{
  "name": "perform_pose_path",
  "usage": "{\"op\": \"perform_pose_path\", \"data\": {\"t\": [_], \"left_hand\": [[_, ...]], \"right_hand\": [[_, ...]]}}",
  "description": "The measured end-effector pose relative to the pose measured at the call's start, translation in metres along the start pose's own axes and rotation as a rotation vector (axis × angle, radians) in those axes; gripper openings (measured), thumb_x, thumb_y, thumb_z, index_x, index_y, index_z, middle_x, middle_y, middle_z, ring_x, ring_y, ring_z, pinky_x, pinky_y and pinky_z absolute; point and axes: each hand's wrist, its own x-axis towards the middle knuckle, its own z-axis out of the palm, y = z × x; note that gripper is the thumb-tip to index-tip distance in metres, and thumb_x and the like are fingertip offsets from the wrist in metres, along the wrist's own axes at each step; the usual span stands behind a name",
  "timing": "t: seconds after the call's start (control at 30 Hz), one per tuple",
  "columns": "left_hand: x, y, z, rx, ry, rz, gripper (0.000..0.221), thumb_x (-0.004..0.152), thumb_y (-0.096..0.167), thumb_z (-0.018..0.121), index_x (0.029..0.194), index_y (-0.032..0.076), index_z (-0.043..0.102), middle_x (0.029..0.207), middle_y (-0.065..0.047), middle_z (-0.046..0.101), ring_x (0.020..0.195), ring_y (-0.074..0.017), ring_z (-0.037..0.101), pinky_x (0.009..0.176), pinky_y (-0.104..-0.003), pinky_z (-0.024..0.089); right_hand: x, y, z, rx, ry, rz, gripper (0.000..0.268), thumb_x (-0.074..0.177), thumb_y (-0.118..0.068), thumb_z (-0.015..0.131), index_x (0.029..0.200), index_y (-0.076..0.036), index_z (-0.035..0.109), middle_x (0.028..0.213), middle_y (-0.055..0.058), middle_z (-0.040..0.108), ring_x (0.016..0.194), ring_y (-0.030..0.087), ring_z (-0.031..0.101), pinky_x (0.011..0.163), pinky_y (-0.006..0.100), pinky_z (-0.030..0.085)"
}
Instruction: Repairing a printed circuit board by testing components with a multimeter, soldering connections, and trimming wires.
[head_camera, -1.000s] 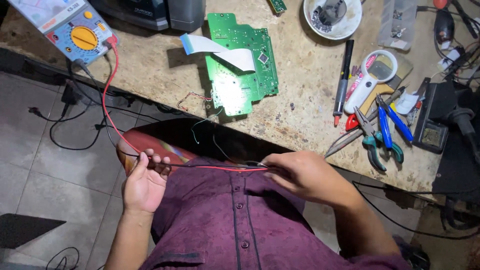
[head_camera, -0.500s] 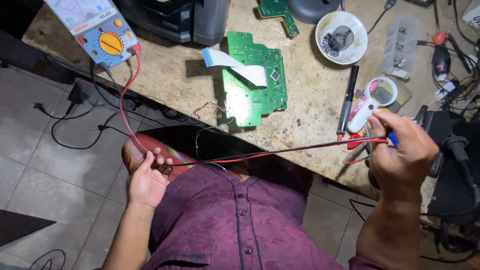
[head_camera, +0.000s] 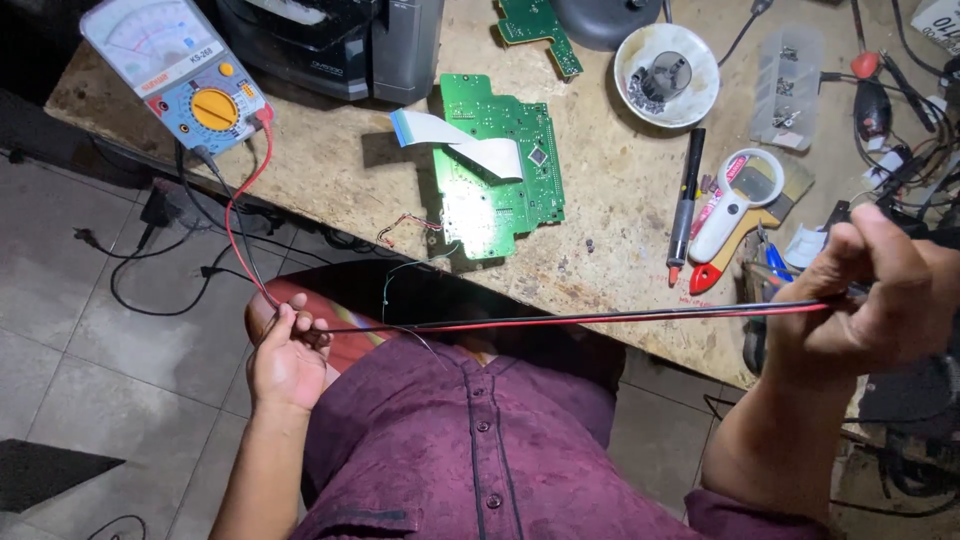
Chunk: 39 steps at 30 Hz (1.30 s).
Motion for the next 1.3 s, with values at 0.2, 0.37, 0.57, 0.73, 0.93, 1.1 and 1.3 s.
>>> {"op": "perform_pose_path", "data": {"t": [0.2,0.37,0.57,0.73,0.93,1.1,1.3], "left_hand": [[0.001,0.011,0.006,0.034,0.134,0.088,0.024,0.105,0.034,0.054,0.119,0.019,0.066,0.078,0.009,0.053,0.075,-0.0104,0.059,0.068,-0.024,0.047],[0.01,0.018,0.008,0.039,0.212,0.17,0.021,0.105,0.028,0.052,0.114,0.02,0.068,0.074,0.009,0.052,0.068,-0.0097,0.057,0.06,-0.024,0.038],[0.026,0.013,0.005,-0.017,0.256,0.16,0.022,0.105,0.024,0.054,0.114,0.015,0.071,0.071,0.006,0.052,0.067,-0.0129,0.057,0.063,-0.022,0.042],[0.034,0.001,-0.003,-0.001,0.159,0.046,0.025,0.104,0.035,0.059,0.111,0.013,0.068,0.075,0.002,0.052,0.07,-0.0167,0.057,0.066,-0.024,0.049],[0.004,0.009,0.029,0.147,0.317,0.099,0.034,0.099,0.022,0.058,0.133,0.02,0.053,0.096,-0.005,0.065,0.08,-0.0142,0.063,0.068,-0.026,0.051],[-0.074,-0.002,0.088,0.655,0.256,0.895,0.037,0.098,0.011,0.059,0.133,0.005,0.052,0.125,-0.017,0.054,0.115,-0.0273,0.056,0.093,-0.033,0.048],[-0.127,-0.02,0.163,1.024,-0.664,1.251,0.048,0.098,0.019,0.069,0.142,0.007,0.054,0.116,-0.013,0.057,0.094,-0.0256,0.063,0.08,-0.037,0.057]], "right_hand": [[-0.005,0.004,0.002,0.019,-0.06,0.123,0.029,0.13,-0.005,0.057,0.129,0.02,0.071,0.111,0.032,0.07,0.087,0.042,0.063,0.08,0.047,0.052],[-0.038,0.035,0.03,0.032,-0.012,0.292,0.025,0.125,-0.001,0.064,0.128,0.022,0.07,0.104,0.029,0.068,0.087,0.033,0.062,0.078,0.041,0.053],[-0.061,0.061,0.056,-0.142,-0.343,0.452,0.04,0.135,-0.03,0.067,0.109,-0.002,0.079,0.083,0.024,0.07,0.07,0.051,0.061,0.055,0.052,0.043],[-0.022,0.044,0.052,0.261,-0.107,0.728,0.062,0.127,-0.043,0.035,0.117,0.01,0.066,0.114,0.022,0.07,0.086,0.022,0.071,0.043,0.026,0.055],[-0.027,0.012,0.024,0.513,-0.13,0.829,0.082,0.126,-0.062,0.033,0.137,0.015,0.06,0.091,0.024,0.059,0.072,0.027,0.067,0.056,0.027,0.046],[-0.027,-0.046,0.007,0.669,-0.243,0.705,0.082,0.121,-0.055,0.031,0.128,0.021,0.058,0.088,0.033,0.059,0.071,0.035,0.065,0.061,0.032,0.046],[-0.014,-0.106,-0.002,0.973,-0.518,0.578,0.067,0.103,-0.056,0.039,0.111,0.003,0.069,0.084,0.017,0.068,0.064,0.02,0.069,0.06,0.025,0.054]]}}
